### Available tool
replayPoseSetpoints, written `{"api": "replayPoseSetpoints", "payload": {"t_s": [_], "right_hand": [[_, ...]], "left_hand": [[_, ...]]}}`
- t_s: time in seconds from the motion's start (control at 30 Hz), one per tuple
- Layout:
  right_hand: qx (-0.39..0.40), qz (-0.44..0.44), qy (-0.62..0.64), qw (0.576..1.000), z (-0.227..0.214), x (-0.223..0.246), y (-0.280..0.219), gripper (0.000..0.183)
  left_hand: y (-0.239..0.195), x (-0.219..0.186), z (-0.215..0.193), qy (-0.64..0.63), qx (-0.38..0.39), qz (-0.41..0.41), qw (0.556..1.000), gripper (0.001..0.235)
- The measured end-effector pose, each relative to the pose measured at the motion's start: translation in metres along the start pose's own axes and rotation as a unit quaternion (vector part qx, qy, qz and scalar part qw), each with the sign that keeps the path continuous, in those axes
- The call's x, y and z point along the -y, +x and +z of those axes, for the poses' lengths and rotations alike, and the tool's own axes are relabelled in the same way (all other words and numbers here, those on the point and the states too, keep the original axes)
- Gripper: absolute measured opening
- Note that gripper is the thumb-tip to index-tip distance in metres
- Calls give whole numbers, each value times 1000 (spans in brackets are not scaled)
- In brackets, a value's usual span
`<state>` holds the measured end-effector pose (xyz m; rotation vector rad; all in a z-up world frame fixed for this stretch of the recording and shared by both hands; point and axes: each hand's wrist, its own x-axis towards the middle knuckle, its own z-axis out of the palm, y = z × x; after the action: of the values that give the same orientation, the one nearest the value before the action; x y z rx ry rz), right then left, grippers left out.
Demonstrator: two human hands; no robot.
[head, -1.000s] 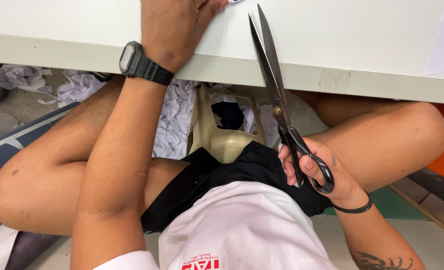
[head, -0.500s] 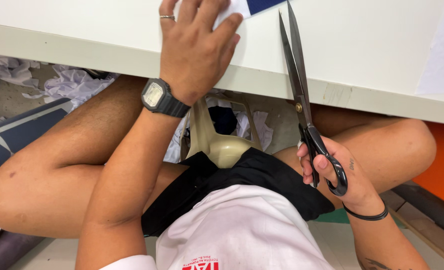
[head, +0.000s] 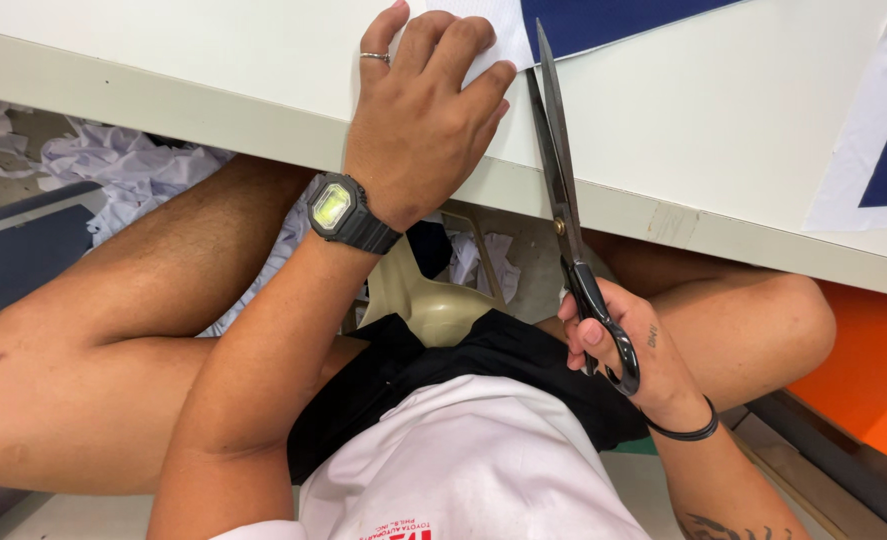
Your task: The person uses large shears to trim excess white fabric from around the edges of printed sports jersey panels laid flat on a table. They cut along the contours of the printed design, remove the scrap pieces, and then move to a second jersey panel to repeat the trimming process.
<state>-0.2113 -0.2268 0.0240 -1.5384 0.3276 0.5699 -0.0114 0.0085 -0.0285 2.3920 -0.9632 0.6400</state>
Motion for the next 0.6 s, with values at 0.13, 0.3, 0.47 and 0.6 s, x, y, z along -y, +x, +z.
{"api": "replayPoseSetpoints", "payload": {"t_s": [0.13, 0.3, 0.47, 0.6], "right_hand": [[-11, 1, -18, 1000, 3, -2, 2, 59], [-28, 24, -25, 999, 5, -1, 4, 58], [-24, 16, -10, 1000, 4, 1, 4, 57], [-31, 29, 1, 999, 5, 2, 5, 57]], "left_hand": [[-1, -1, 3, -2, -2, -1, 1000, 23], [-1, -1, 6, -7, -8, -4, 1000, 20], [-1, -2, 6, -9, -16, -4, 1000, 18], [0, -2, 6, -6, -17, -4, 1000, 17]]}}
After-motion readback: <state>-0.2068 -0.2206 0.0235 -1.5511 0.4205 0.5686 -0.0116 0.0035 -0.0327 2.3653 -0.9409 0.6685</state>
